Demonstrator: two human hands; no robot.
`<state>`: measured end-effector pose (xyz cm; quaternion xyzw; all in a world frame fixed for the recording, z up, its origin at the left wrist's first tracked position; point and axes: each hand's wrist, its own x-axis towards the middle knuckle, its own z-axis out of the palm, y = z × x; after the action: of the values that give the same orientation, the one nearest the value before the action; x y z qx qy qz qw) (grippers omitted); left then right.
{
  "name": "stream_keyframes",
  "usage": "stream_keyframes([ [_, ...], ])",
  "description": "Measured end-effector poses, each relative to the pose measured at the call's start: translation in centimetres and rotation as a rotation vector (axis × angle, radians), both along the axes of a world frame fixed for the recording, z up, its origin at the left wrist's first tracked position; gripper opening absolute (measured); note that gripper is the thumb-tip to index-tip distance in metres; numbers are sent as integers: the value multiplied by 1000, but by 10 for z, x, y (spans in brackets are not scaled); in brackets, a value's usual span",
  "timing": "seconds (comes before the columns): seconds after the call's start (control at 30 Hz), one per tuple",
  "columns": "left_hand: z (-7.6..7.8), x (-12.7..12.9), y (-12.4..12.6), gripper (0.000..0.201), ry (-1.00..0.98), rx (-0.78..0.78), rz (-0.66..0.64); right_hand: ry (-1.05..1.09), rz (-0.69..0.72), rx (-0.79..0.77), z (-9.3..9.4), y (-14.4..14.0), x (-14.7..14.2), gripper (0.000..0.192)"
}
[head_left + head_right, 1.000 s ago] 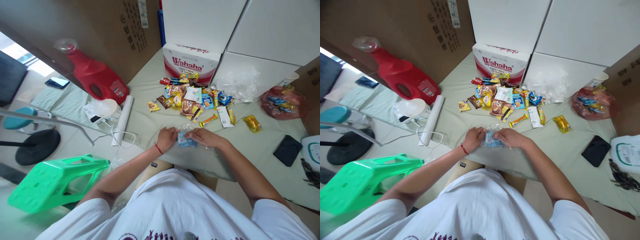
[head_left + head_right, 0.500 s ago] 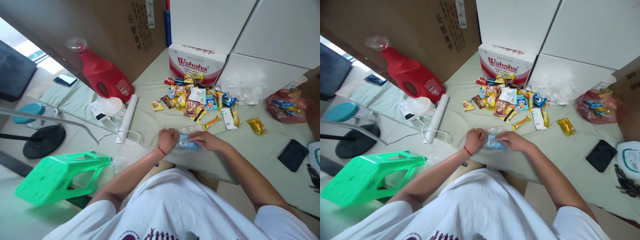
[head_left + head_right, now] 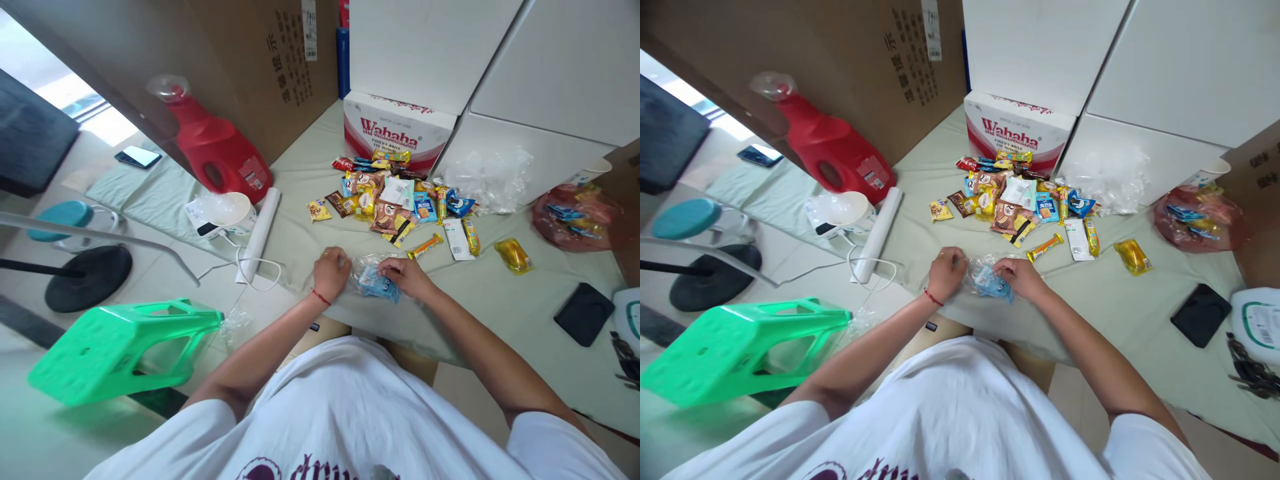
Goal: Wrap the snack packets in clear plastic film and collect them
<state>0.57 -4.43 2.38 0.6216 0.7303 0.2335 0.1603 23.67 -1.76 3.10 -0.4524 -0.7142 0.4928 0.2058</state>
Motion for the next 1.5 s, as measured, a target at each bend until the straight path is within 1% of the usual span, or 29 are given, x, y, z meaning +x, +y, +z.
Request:
stream_keyframes([
  [0.03, 3, -4, -5, 14, 13, 85, 67, 12, -11, 4, -2, -1, -1, 22],
  [0.1, 10, -10, -20, 20, 72, 324, 178, 8, -17, 39, -2, -2, -1, 22],
  [0.13, 13, -10, -29, 17, 94, 461, 157, 0, -17, 59, -2, -3, -2, 22],
  [0.17, 17, -9, -39, 14, 94, 594, 54, -8, -16, 76, -1, -4, -2, 22],
  [0.2, 19, -6, -49, 13, 79, 702, -115, -14, -14, 87, 0, -5, -3, 22],
  [0.23, 20, -1, -57, 14, 57, 764, -322, -18, -15, 92, 0, -5, -4, 22],
  [0.27, 20, 5, -64, 16, 39, 765, -511, -17, -18, 91, 0, -5, -4, 22],
  [0.3, 18, 12, -67, 20, 32, 715, -639, -14, -22, 85, 0, -6, -4, 22],
  [0.33, 15, 20, -68, 24, 34, 633, -688, -9, -25, 77, -1, -5, -3, 22],
  [0.37, 11, 26, -66, 29, 47, 535, -673, -1, -25, 65, -3, -5, -3, 22],
  [0.43, 3, 36, -58, 36, 72, 358, -592, 24, -21, 31, -6, -4, 0, 22],
  [0.5, -2, 40, -49, 39, 90, 242, -550, 64, -16, -32, -11, -2, 3, 23],
  [0.63, -3, 41, -41, 36, 158, 143, -582, 146, -1, -210, -15, 4, 9, 31],
  [0.73, -2, 43, -45, 30, 252, 129, -610, 133, 24, -244, -13, 10, 17, 36],
  [0.77, -3, 44, -47, 30, 281, 141, -621, 102, 26, -211, -12, 13, 22, 36],
  [0.8, -4, 44, -50, 30, 305, 162, -629, 60, 19, -142, -11, 16, 27, 36],
  [0.87, -8, 45, -55, 30, 335, 225, -628, -40, 4, 71, -9, 24, 36, 37],
  [0.9, -10, 45, -57, 31, 342, 258, -611, -89, 2, 185, -9, 27, 40, 42],
  [0.97, -14, 45, -59, 31, 346, 306, -572, -177, 27, 363, -7, 35, 43, 61],
  [1.03, -16, 45, -58, 30, 341, 328, -573, -262, 79, 444, -5, 42, 39, 78],
  [1.07, -17, 45, -57, 29, 337, 336, -588, -310, 108, 463, -3, 46, 35, 79],
  [1.1, -17, 45, -56, 29, 334, 344, -608, -363, 142, 474, -1, 51, 30, 72],
  [1.17, -16, 45, -53, 27, 331, 363, -642, -444, 215, 487, 4, 64, 22, 39],
  [1.2, -15, 46, -53, 26, 333, 365, -650, -453, 247, 496, 7, 71, 18, 26],
  [1.23, -15, 46, -52, 27, 337, 360, -656, -437, 283, 504, 10, 79, 16, 23],
  [1.27, -14, 46, -52, 28, 345, 350, -659, -400, 314, 504, 14, 86, 13, 25],
  [1.37, -12, 48, -53, 35, 381, 290, -668, -315, 351, 421, 22, 101, 9, 27],
  [1.43, -10, 50, -53, 40, 402, 239, -684, -349, 318, 376, 28, 103, 7, 30],
  [1.5, -7, 52, -53, 41, 415, 196, -697, -385, 254, 382, 33, 99, 6, 33],
])
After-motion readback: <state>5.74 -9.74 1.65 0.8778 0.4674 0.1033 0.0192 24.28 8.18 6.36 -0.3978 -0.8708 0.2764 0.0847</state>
